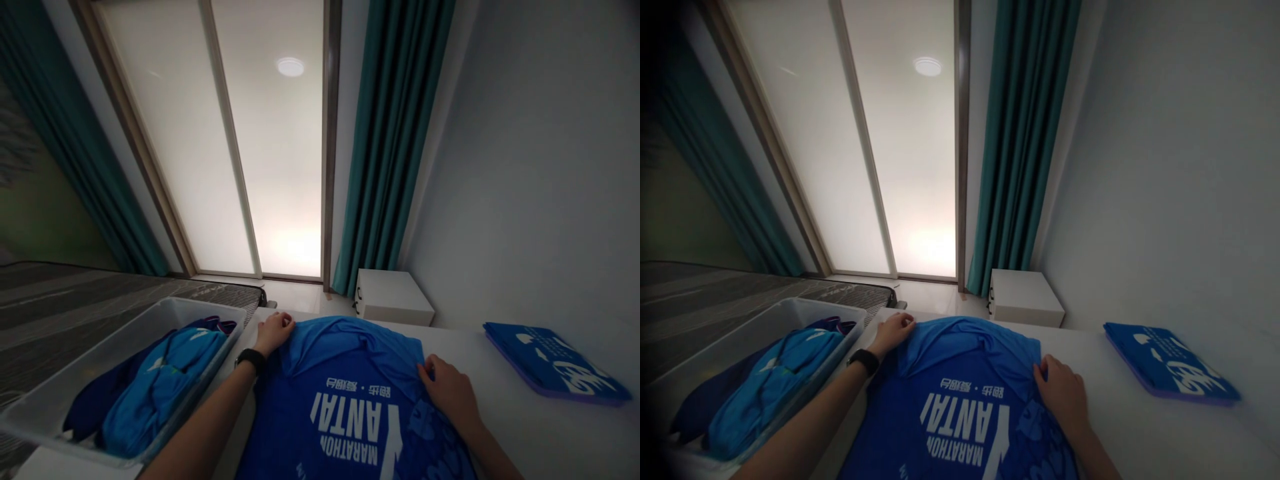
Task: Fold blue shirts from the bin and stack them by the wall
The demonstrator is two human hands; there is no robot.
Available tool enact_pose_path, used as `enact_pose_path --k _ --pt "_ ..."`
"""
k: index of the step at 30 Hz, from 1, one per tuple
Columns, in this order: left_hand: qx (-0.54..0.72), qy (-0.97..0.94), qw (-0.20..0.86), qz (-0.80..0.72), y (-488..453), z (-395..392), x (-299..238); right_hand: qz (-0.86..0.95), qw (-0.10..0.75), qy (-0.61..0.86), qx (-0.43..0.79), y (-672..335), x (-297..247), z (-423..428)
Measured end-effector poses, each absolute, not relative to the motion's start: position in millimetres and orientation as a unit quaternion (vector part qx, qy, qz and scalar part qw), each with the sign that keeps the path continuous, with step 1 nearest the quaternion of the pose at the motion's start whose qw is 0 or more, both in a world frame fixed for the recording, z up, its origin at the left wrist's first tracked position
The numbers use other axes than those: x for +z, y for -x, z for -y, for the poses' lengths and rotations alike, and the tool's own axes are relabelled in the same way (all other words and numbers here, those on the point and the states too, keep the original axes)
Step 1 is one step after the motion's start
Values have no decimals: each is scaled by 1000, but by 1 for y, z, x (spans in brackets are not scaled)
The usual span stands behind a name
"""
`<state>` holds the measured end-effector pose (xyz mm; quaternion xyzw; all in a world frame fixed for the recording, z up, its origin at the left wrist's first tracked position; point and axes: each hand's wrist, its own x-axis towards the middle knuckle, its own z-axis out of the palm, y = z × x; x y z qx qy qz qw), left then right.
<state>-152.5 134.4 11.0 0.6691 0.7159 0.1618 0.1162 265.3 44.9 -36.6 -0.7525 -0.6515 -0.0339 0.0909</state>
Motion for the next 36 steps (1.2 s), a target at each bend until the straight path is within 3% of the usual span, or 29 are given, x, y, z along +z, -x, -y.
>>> enact_pose_path --k 25,36 --pt "184 -696 132 -681 165 -132 -3 653 101 750 -35 -264 -36 -41" --pt "308 -734 125 -592 136 -92 -1 653 75 752 -54 -256 -24 -38"
